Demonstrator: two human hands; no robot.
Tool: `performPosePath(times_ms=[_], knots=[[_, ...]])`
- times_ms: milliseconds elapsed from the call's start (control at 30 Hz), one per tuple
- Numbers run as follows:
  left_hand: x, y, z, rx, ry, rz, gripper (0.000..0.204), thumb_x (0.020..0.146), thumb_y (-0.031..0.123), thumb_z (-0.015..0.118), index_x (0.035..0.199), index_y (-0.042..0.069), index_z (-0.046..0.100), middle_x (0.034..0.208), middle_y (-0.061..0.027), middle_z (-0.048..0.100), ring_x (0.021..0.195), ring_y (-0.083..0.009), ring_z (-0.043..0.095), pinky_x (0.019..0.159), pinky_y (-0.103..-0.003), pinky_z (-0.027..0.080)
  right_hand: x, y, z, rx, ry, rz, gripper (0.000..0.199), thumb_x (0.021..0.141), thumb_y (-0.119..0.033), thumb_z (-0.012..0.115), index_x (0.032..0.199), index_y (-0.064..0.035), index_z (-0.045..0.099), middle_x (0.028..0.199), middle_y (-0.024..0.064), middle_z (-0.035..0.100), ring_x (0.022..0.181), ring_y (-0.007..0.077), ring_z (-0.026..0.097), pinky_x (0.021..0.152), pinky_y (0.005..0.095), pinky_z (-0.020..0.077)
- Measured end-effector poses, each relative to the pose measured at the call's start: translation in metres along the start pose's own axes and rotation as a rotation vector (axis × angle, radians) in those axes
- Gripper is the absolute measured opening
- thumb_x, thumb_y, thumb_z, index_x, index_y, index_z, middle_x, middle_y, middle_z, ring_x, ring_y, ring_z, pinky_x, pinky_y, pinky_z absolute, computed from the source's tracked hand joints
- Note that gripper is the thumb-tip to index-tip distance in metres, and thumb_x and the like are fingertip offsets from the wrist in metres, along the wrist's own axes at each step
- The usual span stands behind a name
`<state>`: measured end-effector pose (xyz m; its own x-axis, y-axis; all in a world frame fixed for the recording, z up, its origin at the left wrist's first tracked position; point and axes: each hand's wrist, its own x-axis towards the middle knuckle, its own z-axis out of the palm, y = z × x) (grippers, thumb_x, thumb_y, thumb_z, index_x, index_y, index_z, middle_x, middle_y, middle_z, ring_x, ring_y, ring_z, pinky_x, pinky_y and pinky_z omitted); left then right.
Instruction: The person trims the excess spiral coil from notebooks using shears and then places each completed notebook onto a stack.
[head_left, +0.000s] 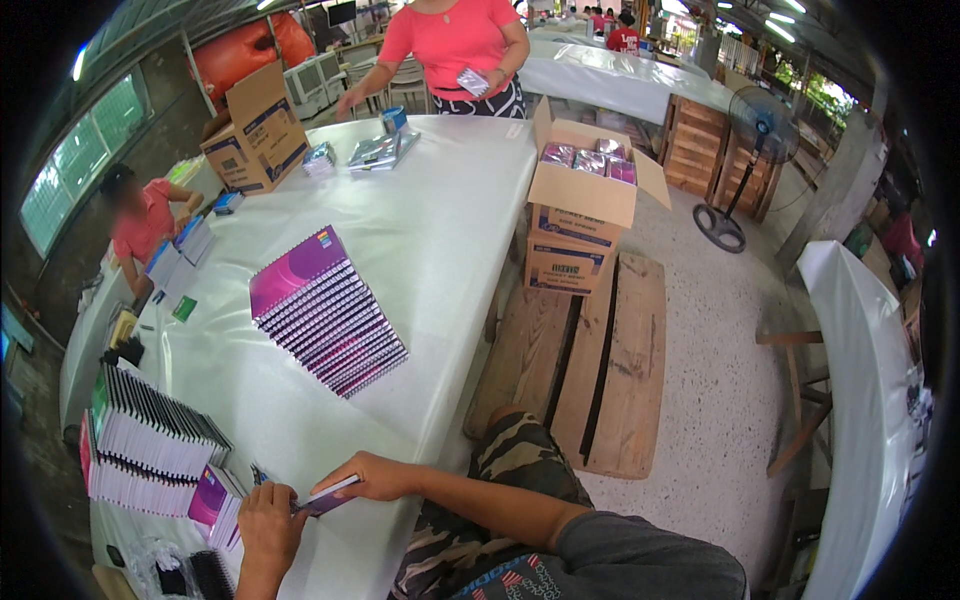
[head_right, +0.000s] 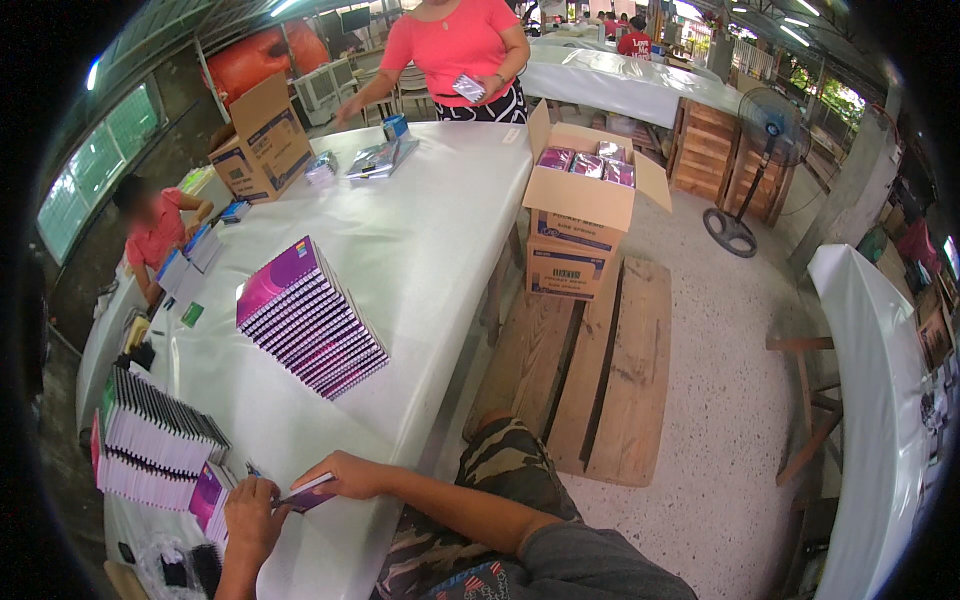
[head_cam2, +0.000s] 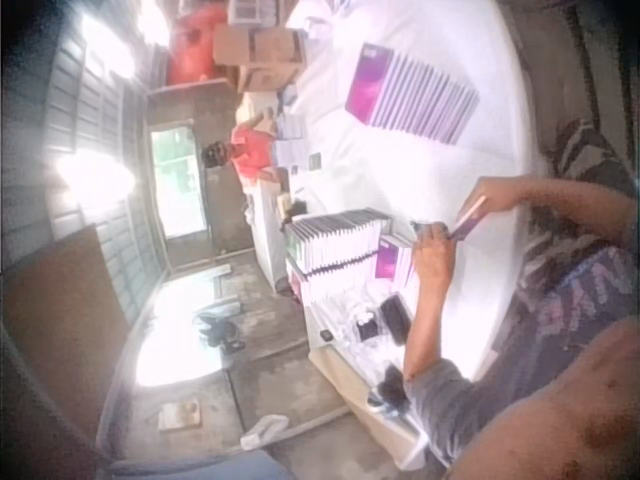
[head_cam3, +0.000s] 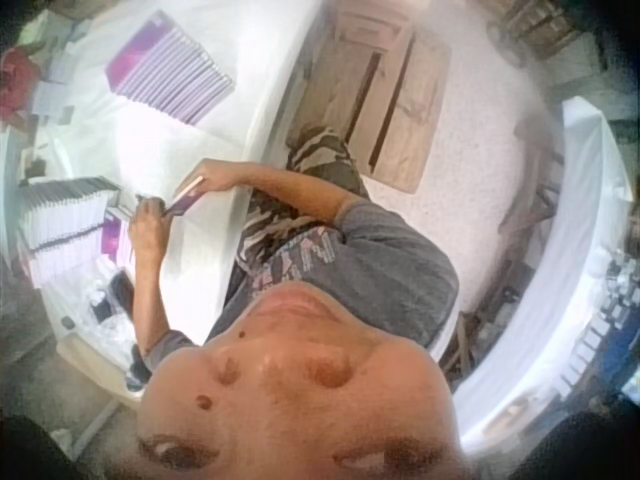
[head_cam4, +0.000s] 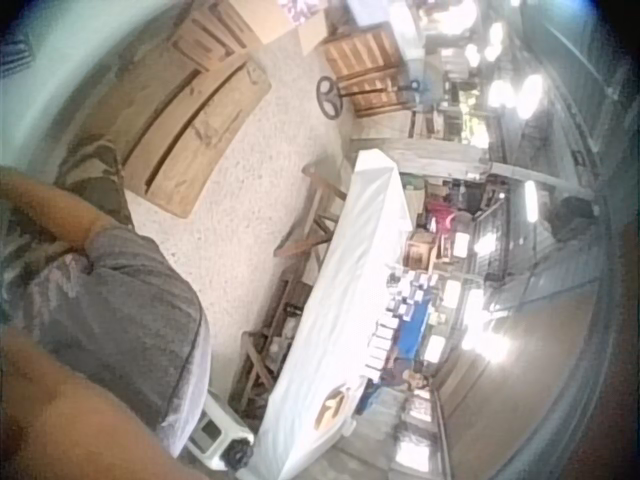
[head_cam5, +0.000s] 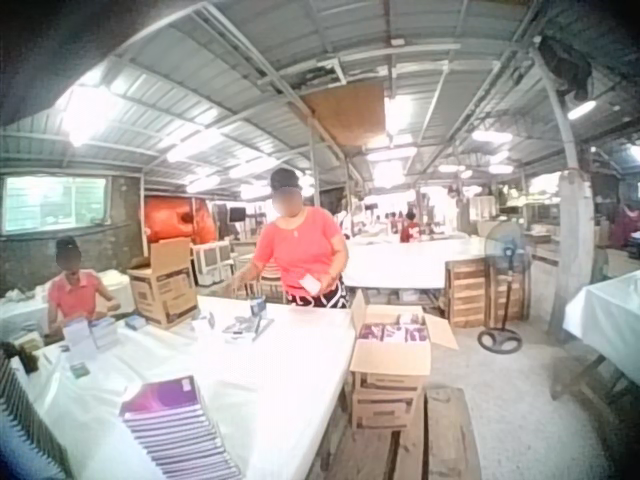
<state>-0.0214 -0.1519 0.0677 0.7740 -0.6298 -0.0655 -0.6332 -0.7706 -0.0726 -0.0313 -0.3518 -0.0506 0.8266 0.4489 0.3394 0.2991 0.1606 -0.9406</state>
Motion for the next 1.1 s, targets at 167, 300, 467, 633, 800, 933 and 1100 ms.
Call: performPosePath(times_ms=[167, 300, 467, 633, 800, 933, 1100], knots=[[-0.002, -0.008, -0.001, -0.074, -0.136, -0.024, 0.023, 0.069, 0.014, 0.07, 0.088, 0.007, 0.059, 0.089, -0.0058, 0.062, 0.086, -0.0289, 0.059, 0.07, -0.04, 0.044, 0.001, -0.002, 0.001, 0.032, 0.013, 0.015, 0.037, 0.079, -0.001, 0.055, 0.115, -0.0044, 0.06, 0.102, 0.0135, 0.067, 0.086, 0.0176, 0.063, 0.082, 0.028, 0.0466], [-0.001, 0.0, -0.002, 0.008, 0.177, 0.109, 0.024, 0.067, 0.013, 0.071, 0.087, 0.007, 0.059, 0.088, -0.0054, 0.062, 0.086, -0.0282, 0.059, 0.069, -0.039, 0.043, 0.001, -0.003, 0.001, 0.018, 0.038, 0.007, 0.035, 0.08, -0.002, 0.055, 0.115, -0.0038, 0.06, 0.103, 0.0143, 0.066, 0.087, 0.0193, 0.063, 0.083, 0.0289, 0.0464], [0.001, 0.004, -0.009, -0.049, 0.086, 0.098, 0.032, 0.064, 0.013, 0.075, 0.093, 0.008, 0.062, 0.082, -0.0085, 0.062, 0.084, -0.0315, 0.059, 0.072, -0.041, 0.044, -0.001, -0.006, 0.0, 0.015, 0.014, -0.006, 0.034, 0.081, -0.005, 0.056, 0.114, -0.0037, 0.061, 0.103, 0.0145, 0.066, 0.087, 0.0198, 0.063, 0.083, 0.0291, 0.0465], [0.004, 0.003, -0.002, -0.101, 0.144, 0.094, 0.029, 0.065, 0.013, 0.074, 0.09, 0.009, 0.062, 0.084, -0.0097, 0.062, 0.083, -0.0316, 0.059, 0.072, -0.041, 0.045, -0.003, -0.002, -0.001, 0.015, 0.043, -0.01, 0.032, 0.082, -0.006, 0.057, 0.113, -0.0035, 0.061, 0.103, 0.0136, 0.066, 0.087, 0.0192, 0.063, 0.083, 0.0292, 0.0465], [0.0, 0.005, -0.006, -0.054, 0.11, 0.015, 0.024, 0.069, 0.015, 0.071, 0.088, 0.008, 0.059, 0.082, -0.0089, 0.059, 0.079, -0.0282, 0.058, 0.068, -0.04, 0.044, 0.004, -0.004, 0.002, 0.007, -0.001, -0.018, 0.03, 0.085, -0.008, 0.057, 0.114, -0.0041, 0.061, 0.108, 0.012, 0.065, 0.093, 0.0188, 0.062, 0.086, 0.0287, 0.0452], [-0.002, -0.003, 0.006, -0.088, 0.092, 0.067, 0.022, 0.068, 0.015, 0.071, 0.083, 0.008, 0.058, 0.082, -0.0101, 0.058, 0.079, -0.0303, 0.057, 0.066, -0.041, 0.043, 0.003, 0.0, 0.005, -0.012, 0.017, 0.009, 0.03, 0.084, -0.008, 0.058, 0.113, -0.0029, 0.061, 0.107, 0.0118, 0.066, 0.092, 0.0164, 0.061, 0.086, 0.0286, 0.0451], [0.011, 0.002, 0.009, -0.092, 0.338, 0.08, 0.026, 0.068, 0.017, 0.072, 0.087, 0.008, 0.058, 0.085, -0.009, 0.057, 0.084, -0.0295, 0.056, 0.072, -0.039, 0.043, 0.0, -0.001, -0.004, -0.038, 0.03, 0.083, 0.03, 0.084, -0.008, 0.059, 0.113, -0.0031, 0.061, 0.105, 0.0107, 0.066, 0.089, 0.0149, 0.061, 0.084, 0.0277, 0.0455]])
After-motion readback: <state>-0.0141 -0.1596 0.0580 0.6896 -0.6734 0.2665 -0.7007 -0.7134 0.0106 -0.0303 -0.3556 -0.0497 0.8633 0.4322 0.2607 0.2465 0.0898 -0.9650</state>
